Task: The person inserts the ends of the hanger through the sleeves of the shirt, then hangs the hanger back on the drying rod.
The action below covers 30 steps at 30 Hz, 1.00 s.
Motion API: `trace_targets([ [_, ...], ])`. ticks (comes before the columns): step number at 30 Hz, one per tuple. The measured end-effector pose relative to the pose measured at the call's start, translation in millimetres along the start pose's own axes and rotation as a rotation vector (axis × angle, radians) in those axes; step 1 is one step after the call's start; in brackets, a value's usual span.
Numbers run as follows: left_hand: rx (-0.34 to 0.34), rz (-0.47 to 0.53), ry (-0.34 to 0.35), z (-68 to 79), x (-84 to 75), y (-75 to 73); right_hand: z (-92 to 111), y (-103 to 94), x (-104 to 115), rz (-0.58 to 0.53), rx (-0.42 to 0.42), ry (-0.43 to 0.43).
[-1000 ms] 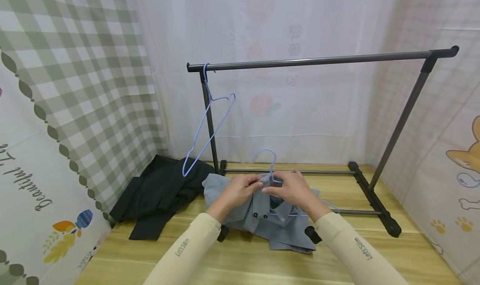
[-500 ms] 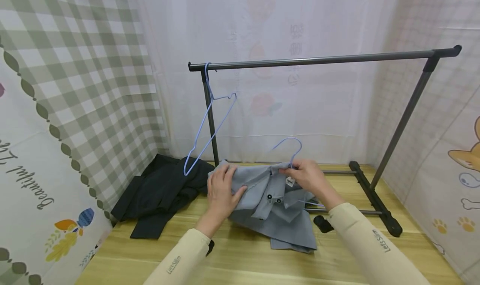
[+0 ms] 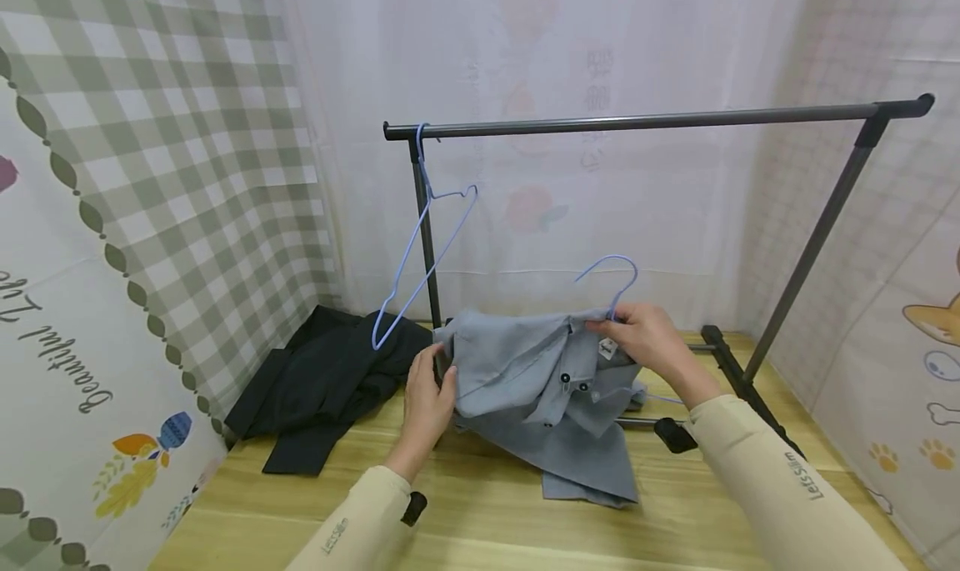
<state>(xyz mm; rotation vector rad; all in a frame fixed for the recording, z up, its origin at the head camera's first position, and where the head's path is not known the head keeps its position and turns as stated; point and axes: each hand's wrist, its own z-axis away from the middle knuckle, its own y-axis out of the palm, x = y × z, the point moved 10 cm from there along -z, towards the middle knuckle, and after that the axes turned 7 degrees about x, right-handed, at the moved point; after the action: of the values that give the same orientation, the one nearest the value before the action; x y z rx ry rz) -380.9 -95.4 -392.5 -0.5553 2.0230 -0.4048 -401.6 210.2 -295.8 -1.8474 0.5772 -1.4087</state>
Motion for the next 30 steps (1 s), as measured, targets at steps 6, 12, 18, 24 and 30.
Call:
trace_targets([
  [6, 0.158, 0.166, -0.17, -17.2, 16.9, 15.2, 3, -20.9, 3, -0.024, 0.009, -0.03],
  [12, 0.157, 0.428, -0.27, -27.7, 26.3, 15.7, 4, -35.4, 1, -0.082, 0.02, -0.091],
  [18, 0.144, 0.752, -0.281, -25.7, 12.4, 2.3, 8, -63.3, -13, -0.014, -0.179, -0.061],
  [24, 0.144, 0.927, -0.287, -33.4, -4.0, -6.8, 13, -79.0, -19, 0.018, -0.328, 0.01],
  [30, 0.025, 0.531, -0.236, -32.5, 1.5, -8.8, 17, -84.8, -22, 0.061, -0.428, 0.073],
])
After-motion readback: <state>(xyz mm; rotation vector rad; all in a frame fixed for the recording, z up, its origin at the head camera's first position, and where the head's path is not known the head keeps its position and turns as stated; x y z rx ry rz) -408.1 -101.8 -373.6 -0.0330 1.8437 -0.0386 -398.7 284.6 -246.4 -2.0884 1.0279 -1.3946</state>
